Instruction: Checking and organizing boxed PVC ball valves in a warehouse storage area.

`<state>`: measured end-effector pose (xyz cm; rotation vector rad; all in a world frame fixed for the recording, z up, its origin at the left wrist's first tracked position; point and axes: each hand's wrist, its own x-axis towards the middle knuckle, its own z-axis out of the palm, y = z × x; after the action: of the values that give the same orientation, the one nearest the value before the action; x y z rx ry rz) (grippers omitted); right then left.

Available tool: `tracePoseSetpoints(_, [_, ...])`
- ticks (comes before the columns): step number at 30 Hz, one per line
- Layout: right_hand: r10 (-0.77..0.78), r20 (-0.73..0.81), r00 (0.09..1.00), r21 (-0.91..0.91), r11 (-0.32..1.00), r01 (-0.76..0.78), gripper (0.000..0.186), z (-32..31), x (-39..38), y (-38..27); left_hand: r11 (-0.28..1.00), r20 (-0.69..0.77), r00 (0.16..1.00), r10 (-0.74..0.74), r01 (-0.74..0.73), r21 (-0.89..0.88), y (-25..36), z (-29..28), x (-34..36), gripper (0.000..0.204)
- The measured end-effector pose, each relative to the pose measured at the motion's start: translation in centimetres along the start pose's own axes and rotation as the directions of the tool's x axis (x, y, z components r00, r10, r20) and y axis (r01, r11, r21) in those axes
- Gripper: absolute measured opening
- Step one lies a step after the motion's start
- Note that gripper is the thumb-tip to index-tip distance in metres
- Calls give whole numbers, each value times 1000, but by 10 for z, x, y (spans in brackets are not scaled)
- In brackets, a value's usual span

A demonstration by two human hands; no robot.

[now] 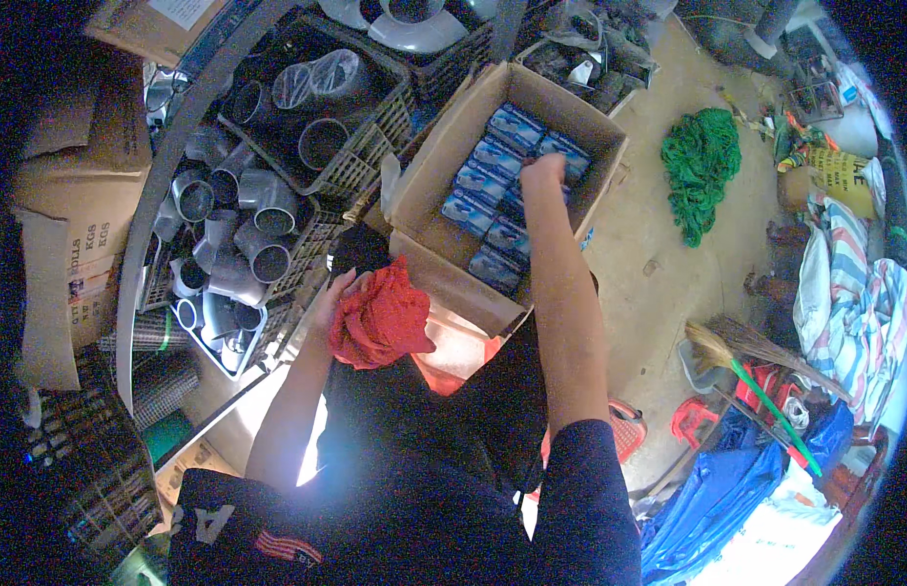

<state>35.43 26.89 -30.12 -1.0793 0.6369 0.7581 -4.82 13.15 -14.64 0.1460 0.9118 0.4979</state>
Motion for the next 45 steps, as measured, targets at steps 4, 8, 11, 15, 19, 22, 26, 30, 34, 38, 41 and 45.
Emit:
tracePoseSetpoints(4, [252, 293, 922, -594, 804, -30, 18, -13, -91, 27, 998, 9, 1000, -5, 6, -66, -5, -17, -1, 33])
tracePoseSetpoints(8, [533, 503, 680, -864, 313, 394, 22, -39, -129, 8, 999, 48, 998, 29, -30, 15, -5, -12, -2, 34])
tracePoseSetpoints(11, [715, 603, 355, -91, -380, 920, 30, -80, -86, 15, 1000, 57, 998, 0, 0, -5, -3, -4, 1, 34])
tracePoseSetpoints(15, [813, 434, 387, 64, -457, 887, 33, -99, -100, 38, 1000, 77, 997, 9, -9, 6, -4, -8, -2, 35])
tracePoseSetpoints(19, [777, 387, 497, 202, -597, 777, 32, -112, -116, 41, 996, 4, 999, 51, -51, 66, -5, -10, 3, 35])
tracePoseSetpoints(22, [757, 388, 525, 260, -637, 726, 32, -112, -127, 37, 998, 43, 998, 37, -39, 39, -10, -23, 11, 34])
tracePoseSetpoints(26, [746, 414, 521, 217, -637, 740, 28, -110, -132, 30, 999, 32, 999, 19, -20, 31, -10, -15, 6, 33])
tracePoseSetpoints(30, [670, 643, 371, 213, -622, 754, 25, -123, -128, 31, 1000, 89, 996, -14, 14, 1, -9, -14, 6, 31])
tracePoseSetpoints(34, [604, 659, 447, 187, -708, 681, 24, -117, -148, 33, 1000, -15, 1000, 20, -19, 23, -13, -29, 13, 31])
tracePoseSetpoints(38, [605, 645, 467, 221, -732, 644, 23, -117, -143, 35, 1000, -35, 999, -16, 15, -11, -12, -21, 10, 31])
tracePoseSetpoints(41, [605, 634, 481, 261, -753, 604, 26, -119, -147, 41, 1000, 139, 990, -3, 0, 17, -11, -20, 8, 30])
tracePoseSetpoints(45, [647, 584, 489, 238, -713, 660, 28, -116, -147, 38, 1000, 110, 994, -4, 3, 6, -13, -26, 11, 29])
